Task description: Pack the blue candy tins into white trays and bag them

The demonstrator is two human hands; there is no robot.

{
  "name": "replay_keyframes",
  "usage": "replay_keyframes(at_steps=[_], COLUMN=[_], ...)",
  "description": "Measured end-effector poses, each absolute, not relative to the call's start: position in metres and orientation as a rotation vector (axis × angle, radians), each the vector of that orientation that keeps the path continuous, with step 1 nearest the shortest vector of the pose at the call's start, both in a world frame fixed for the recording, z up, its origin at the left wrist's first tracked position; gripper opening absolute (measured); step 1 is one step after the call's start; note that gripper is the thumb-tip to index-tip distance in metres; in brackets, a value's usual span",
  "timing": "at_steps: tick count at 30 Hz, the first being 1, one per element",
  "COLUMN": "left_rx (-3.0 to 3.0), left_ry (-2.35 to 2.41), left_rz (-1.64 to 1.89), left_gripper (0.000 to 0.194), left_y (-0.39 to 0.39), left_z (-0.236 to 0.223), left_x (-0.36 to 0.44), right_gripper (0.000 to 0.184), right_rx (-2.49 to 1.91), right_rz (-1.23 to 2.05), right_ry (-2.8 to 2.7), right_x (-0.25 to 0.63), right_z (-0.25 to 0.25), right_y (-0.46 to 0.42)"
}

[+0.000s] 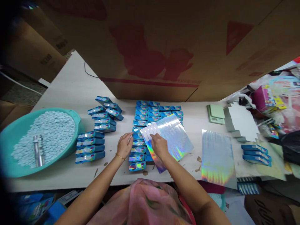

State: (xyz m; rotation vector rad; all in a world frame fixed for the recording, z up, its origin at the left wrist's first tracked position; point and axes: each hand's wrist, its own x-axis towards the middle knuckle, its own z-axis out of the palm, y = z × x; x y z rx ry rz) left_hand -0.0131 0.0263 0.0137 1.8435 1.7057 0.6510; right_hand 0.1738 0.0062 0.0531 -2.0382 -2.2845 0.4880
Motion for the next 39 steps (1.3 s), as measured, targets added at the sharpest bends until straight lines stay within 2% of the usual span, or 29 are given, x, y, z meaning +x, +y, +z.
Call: replay_keyframes(at_steps=[5,9,14,19,23,26,28,31,34,39], left_rx=[2.075,2.035,1.94,1.898,1.856,1.702,1.408,0.838,0.53,0.537], left_ry=[1.714,1.829,1.933,1.918,1.88,1.721,1.512,1.176,1.086,1.301], left_rz=[0.488,0.395,0.486,0.515,0.555,0.785,0.956,1.016,1.004,1.047], left_gripper=[0.034,0.018,0.014,0.016,0.017,0.019,0.027,0.045,0.04,0.04], left_y=[0.064,0.081,0.078,0.082,0.094,0.093,0.083,0.058,0.033,0.013], left_z=[0.029,0.022,0.015,0.015,0.016,0.023,0.032,0.048,0.059,0.046], left_x=[0.063,0.092,0.106,0.127,0.134,0.126,0.116,0.095,0.075,0.038], right_gripper=[0.032,0.033,0.032,0.025,0.019,0.014,0.013,0.017,0.019,0.018], right_rx=[-1.89,-1.754,-1.453,-1.439,-1.591,-1.653,-1.669,-1.625,-1.561,-1.606], right_rz=[0.258,0.212,0.157,0.142,0.393,0.735,0.974,1.252,1.38,1.335], right_ry=[-2.199,-2.513,-2.75,-2.583,-2.135,-1.701,-1.395,-0.955,-0.711,-0.618], right_x=[0.236,0.248,0.261,0.279,0.275,0.265,0.255,0.237,0.215,0.167], right_z=[0.054,0.047,0.028,0.034,0.085,0.12,0.128,0.12,0.102,0.07], right_y=[0.063,0.1,0.093,0.072,0.054,0.045,0.043,0.042,0.037,0.016])
